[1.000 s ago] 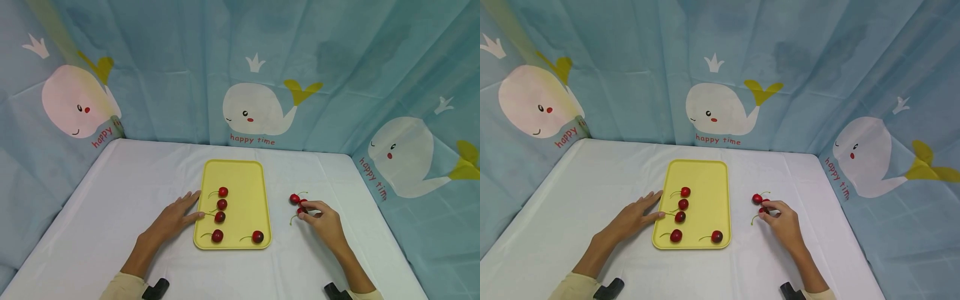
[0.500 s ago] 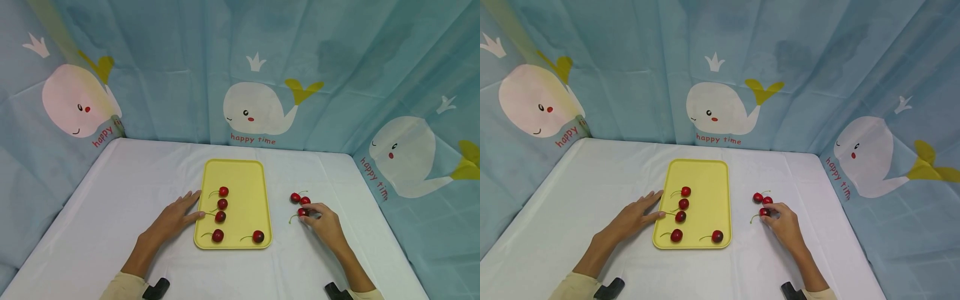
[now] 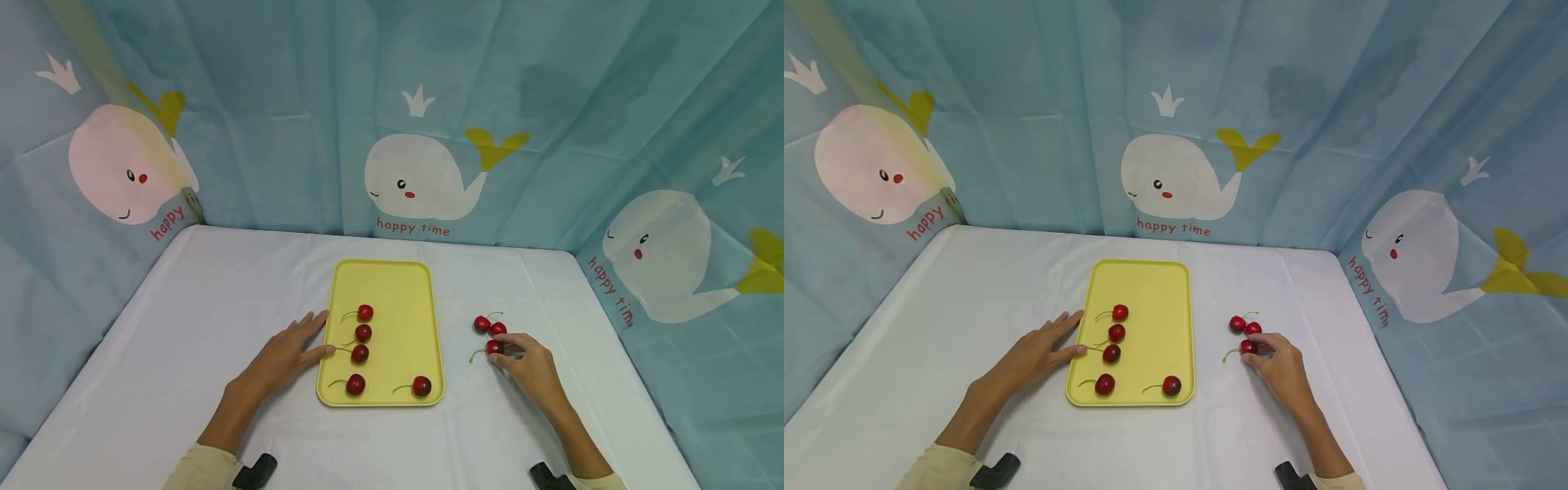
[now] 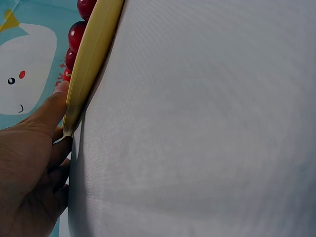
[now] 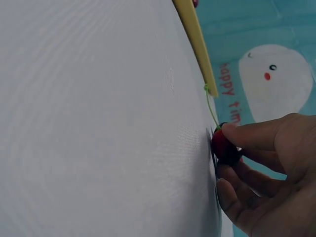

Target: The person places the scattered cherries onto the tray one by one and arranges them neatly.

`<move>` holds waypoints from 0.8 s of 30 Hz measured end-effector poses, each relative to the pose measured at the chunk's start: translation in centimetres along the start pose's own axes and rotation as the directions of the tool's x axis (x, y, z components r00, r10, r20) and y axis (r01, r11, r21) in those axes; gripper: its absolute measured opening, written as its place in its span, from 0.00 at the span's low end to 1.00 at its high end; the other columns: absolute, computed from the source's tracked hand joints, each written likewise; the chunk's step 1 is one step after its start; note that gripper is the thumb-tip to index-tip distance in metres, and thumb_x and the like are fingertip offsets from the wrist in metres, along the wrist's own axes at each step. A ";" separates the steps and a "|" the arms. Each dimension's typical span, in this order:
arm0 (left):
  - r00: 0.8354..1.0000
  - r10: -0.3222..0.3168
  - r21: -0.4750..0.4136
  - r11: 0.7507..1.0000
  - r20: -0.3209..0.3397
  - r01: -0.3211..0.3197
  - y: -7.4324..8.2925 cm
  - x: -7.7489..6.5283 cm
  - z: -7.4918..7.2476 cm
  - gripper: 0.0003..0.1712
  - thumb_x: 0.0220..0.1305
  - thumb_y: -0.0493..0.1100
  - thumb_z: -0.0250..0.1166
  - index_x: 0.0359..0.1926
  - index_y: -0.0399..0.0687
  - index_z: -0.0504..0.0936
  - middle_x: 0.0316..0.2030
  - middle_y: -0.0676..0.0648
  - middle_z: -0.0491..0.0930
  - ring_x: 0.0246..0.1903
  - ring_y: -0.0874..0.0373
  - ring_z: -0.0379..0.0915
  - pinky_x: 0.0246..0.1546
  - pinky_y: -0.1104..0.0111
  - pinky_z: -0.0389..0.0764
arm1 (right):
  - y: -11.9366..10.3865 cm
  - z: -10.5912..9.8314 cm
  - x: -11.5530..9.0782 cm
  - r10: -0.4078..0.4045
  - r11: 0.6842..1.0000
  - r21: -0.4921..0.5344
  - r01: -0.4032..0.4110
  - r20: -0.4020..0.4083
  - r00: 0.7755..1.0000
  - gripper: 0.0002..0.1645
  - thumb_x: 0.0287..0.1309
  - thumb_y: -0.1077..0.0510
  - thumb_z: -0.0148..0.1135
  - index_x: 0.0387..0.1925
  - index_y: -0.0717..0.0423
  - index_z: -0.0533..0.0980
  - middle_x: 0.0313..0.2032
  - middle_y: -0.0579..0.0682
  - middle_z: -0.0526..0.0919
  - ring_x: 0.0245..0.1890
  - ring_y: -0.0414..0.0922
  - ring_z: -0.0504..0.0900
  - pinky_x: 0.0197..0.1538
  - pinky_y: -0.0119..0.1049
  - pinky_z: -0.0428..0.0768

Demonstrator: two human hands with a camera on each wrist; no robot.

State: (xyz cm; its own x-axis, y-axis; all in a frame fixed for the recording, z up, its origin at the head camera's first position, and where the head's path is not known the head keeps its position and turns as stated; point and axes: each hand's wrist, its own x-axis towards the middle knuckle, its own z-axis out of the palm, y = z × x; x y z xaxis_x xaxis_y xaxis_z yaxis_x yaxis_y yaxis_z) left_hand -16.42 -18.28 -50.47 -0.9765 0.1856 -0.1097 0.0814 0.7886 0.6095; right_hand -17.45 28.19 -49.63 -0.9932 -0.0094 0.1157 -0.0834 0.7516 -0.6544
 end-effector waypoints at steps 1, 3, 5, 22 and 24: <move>1.000 -0.001 0.000 1.000 0.001 0.001 0.0 0.0 0.0 0.49 0.72 0.66 0.65 0.84 0.54 0.59 0.81 0.33 0.57 0.79 0.24 0.49 0.73 0.29 0.58 | 0.0 0.0 0.0 0.000 1.000 0.003 0.000 -0.002 1.000 0.23 0.55 0.64 0.81 0.54 0.57 0.87 0.48 0.56 0.87 0.47 0.52 0.87 0.41 0.25 0.81; 1.000 -0.003 -0.001 1.000 0.002 0.003 0.0 0.0 0.0 0.49 0.72 0.66 0.65 0.84 0.54 0.59 0.81 0.33 0.57 0.79 0.24 0.48 0.73 0.29 0.58 | 0.0 0.1 -0.1 -0.001 1.000 0.015 0.001 -0.006 1.000 0.23 0.55 0.63 0.81 0.54 0.57 0.87 0.49 0.57 0.87 0.47 0.53 0.87 0.41 0.25 0.82; 1.000 -0.004 -0.001 1.000 0.003 0.004 0.0 0.0 0.0 0.49 0.72 0.66 0.65 0.84 0.54 0.59 0.81 0.33 0.57 0.79 0.24 0.48 0.73 0.29 0.58 | 0.0 0.2 -0.1 0.002 0.999 0.032 -0.002 -0.004 1.000 0.23 0.56 0.63 0.81 0.54 0.57 0.87 0.49 0.57 0.87 0.47 0.53 0.87 0.41 0.24 0.82; 1.000 -0.011 -0.002 1.000 0.001 0.011 0.0 0.0 0.0 0.49 0.72 0.67 0.65 0.84 0.55 0.59 0.81 0.34 0.57 0.79 0.24 0.48 0.73 0.29 0.58 | -2.2 0.7 -0.3 -0.027 0.996 0.079 0.028 -0.008 1.000 0.21 0.56 0.62 0.81 0.53 0.54 0.88 0.48 0.53 0.88 0.46 0.50 0.87 0.47 0.23 0.83; 1.000 -0.008 -0.003 1.000 -0.001 0.008 0.0 0.0 0.1 0.49 0.72 0.67 0.65 0.84 0.55 0.59 0.81 0.34 0.57 0.79 0.24 0.48 0.73 0.29 0.58 | -2.4 0.8 -0.3 -0.036 0.996 0.077 0.036 -0.006 0.999 0.22 0.56 0.62 0.81 0.53 0.53 0.88 0.48 0.52 0.88 0.46 0.49 0.87 0.48 0.23 0.83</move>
State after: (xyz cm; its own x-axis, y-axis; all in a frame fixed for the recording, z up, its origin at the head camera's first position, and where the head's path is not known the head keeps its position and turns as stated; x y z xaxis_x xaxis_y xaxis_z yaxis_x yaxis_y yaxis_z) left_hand -16.45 -18.27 -50.55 -0.9772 0.1788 -0.1143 0.0727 0.7882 0.6112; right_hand -17.07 25.84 -48.73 -0.9891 -0.0326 0.1436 -0.1254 0.6977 -0.7054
